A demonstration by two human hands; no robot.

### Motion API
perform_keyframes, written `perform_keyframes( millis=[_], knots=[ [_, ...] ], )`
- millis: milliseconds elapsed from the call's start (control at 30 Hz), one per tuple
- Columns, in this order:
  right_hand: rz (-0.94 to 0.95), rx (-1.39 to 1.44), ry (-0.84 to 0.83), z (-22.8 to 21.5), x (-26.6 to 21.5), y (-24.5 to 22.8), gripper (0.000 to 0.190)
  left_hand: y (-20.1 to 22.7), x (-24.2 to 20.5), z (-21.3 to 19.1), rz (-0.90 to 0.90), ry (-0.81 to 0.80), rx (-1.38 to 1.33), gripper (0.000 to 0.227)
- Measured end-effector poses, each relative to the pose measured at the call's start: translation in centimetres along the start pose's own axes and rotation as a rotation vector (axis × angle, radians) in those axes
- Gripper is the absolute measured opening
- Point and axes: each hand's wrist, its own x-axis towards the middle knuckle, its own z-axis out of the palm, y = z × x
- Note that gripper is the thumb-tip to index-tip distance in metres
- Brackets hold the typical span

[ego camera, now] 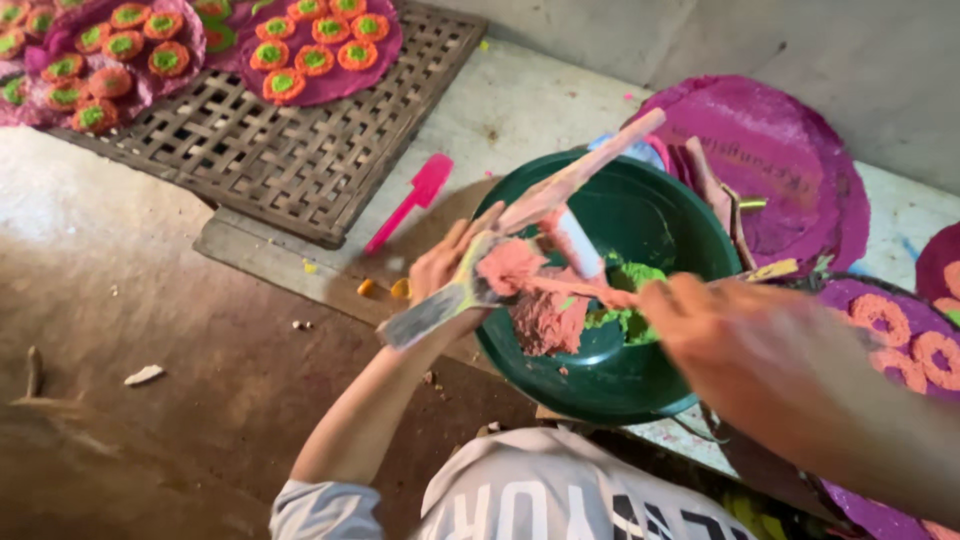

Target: The person prepares and applies colored dough using specialized wooden tools and hands. They mix pink and green dough in a bowl, load it into a wooden press, and press decorative shapes onto pink circular bases on a table.

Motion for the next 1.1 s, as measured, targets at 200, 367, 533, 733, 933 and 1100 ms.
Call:
perform_keyframes(
  millis=[200, 367, 533, 733, 933, 1100],
  knots=[
    [-0.084, -0.213, 0.112, 1.2, 3.9, -3.6, 0.015, 2.1, 0.0, 1.2, 0.226, 0.071, -0.051, 0.091],
    [-0.073, -0.054, 0.112, 0.9, 2.7, -2.6, 0.028, 0.8, -0.2, 1.3, 0.003, 0.044, 0.03, 0.09],
    [0.077, -0.068, 0.007, -2.1, 0.3, 1.1, 0.031, -1.8, 0.3, -0.4, 0.046, -0.001, -0.646, 0.064],
    [-0.253, -0.218, 0.263, -1.2, 3.6, -0.8, 0.026, 0.0, -0.1, 1.4, -0.01, -0.305, -0.39, 0.051],
    [-0.272, -0.176, 0.188, 1.9, 4.4, -3.2, 0.021, -0.3, -1.9, 2.1, -0.112, -0.283, -0.534, 0.05],
    [0.117, 0.422, 0.253, 3.0, 0.2, 0.1, 0.038, -3.3, -0.2, -0.4, -0.163, 0.154, -0.482, 0.052]
  ],
)
